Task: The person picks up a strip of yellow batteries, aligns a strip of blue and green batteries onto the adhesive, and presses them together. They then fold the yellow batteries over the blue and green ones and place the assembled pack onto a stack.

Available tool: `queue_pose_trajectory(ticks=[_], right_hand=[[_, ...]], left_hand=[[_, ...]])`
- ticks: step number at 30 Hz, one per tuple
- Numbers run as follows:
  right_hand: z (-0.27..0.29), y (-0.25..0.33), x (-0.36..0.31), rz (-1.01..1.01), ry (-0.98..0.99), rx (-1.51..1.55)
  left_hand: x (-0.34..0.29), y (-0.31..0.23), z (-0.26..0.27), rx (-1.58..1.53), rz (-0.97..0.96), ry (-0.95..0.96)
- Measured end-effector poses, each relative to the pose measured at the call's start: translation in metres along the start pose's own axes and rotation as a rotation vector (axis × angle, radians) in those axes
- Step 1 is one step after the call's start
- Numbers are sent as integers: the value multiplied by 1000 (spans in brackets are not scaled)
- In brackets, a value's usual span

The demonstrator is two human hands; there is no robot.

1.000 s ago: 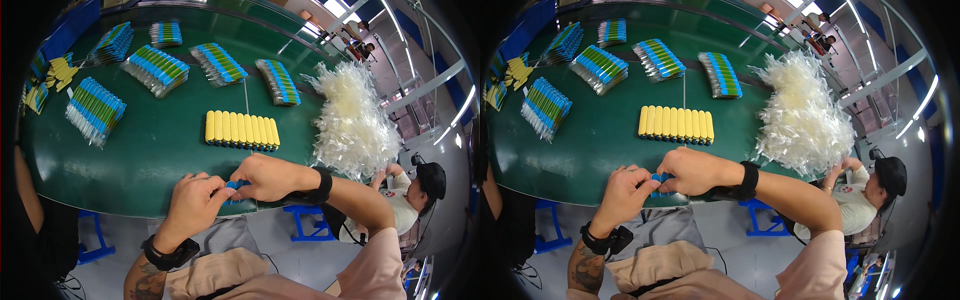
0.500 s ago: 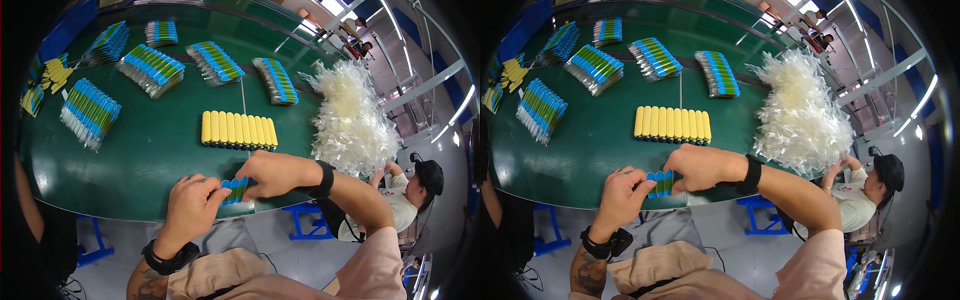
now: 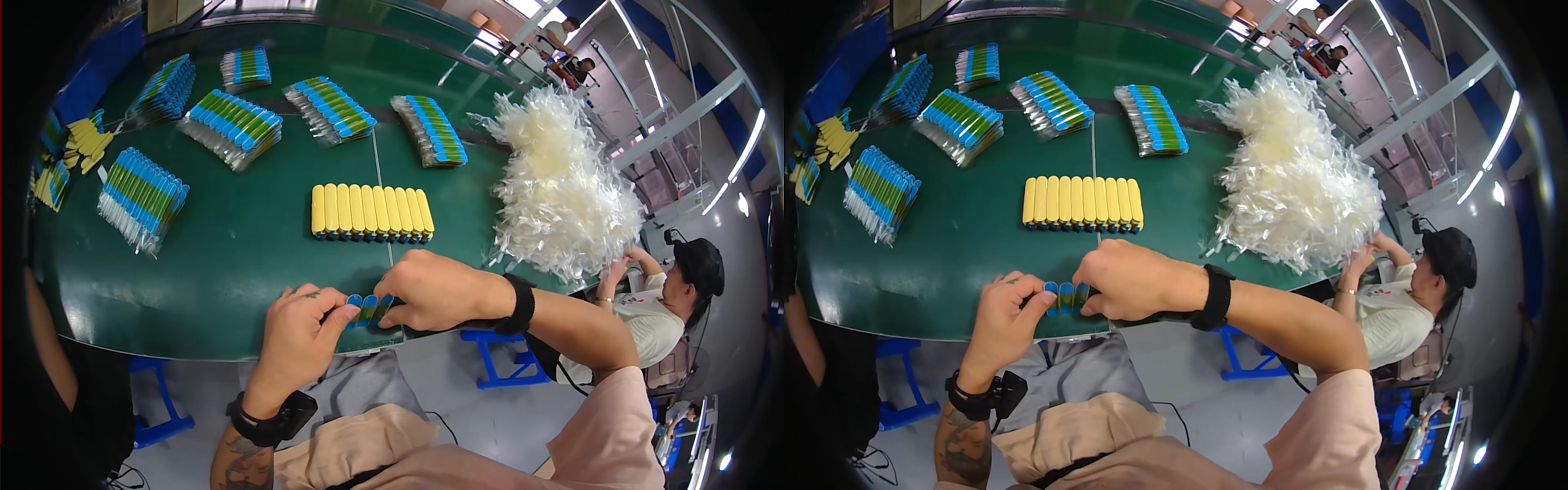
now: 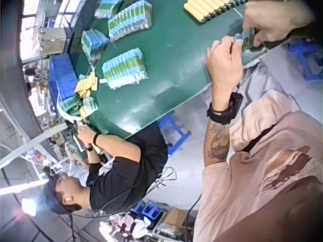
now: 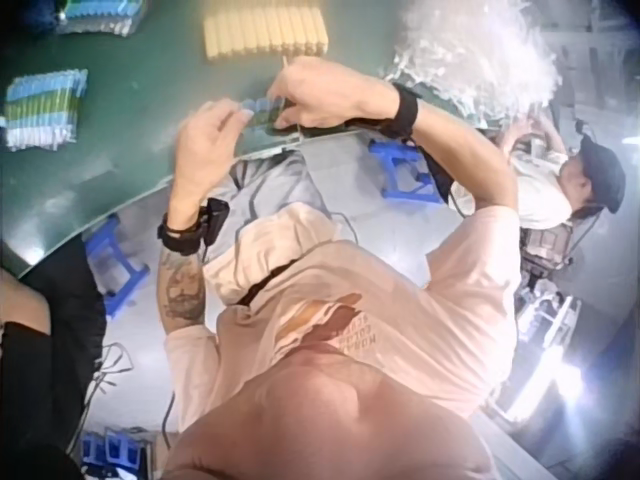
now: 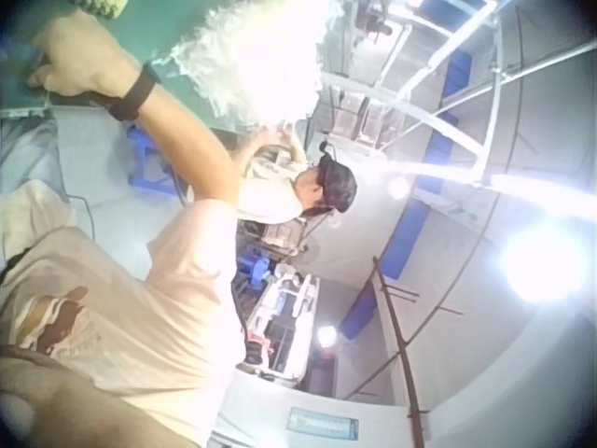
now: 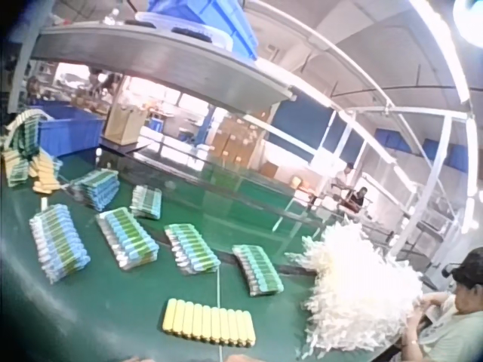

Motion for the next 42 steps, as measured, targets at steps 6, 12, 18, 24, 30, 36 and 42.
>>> queue_pose_trajectory(ticks=[6, 12, 18, 24, 30, 36, 42], right_hand=[[-5, -2, -1, -83, 111, -5], [-1, -14, 4, 40, -26, -91], [3, -9, -2, -24, -8, -74], [-1, -1, -5, -19, 10, -72], [-1, 1, -7, -44, 60, -75], [6, -22, -6, -41, 47, 19], [4, -22, -8, -81, 139, 33]], left_hand=[[1, -2, -2, 8, -24, 5], [4, 1, 0, -15, 35, -25], [4, 1, -1, -24, 29, -14], [0, 2, -1, -2, 20, -10], [1, 0, -2, 3, -16, -9], [2, 3, -2, -18, 20, -4], [2, -2, 0, 3, 3, -12]])
Point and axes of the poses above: each hand's wrist, its own x-axis towards the middle knuckle, its own z-axis out of the back of the hand, y = z × x, the point moved 8 cm from there along x, towards the middle knuckle, and after that the axes turned 1 degree about z, right-handed, at the moved point
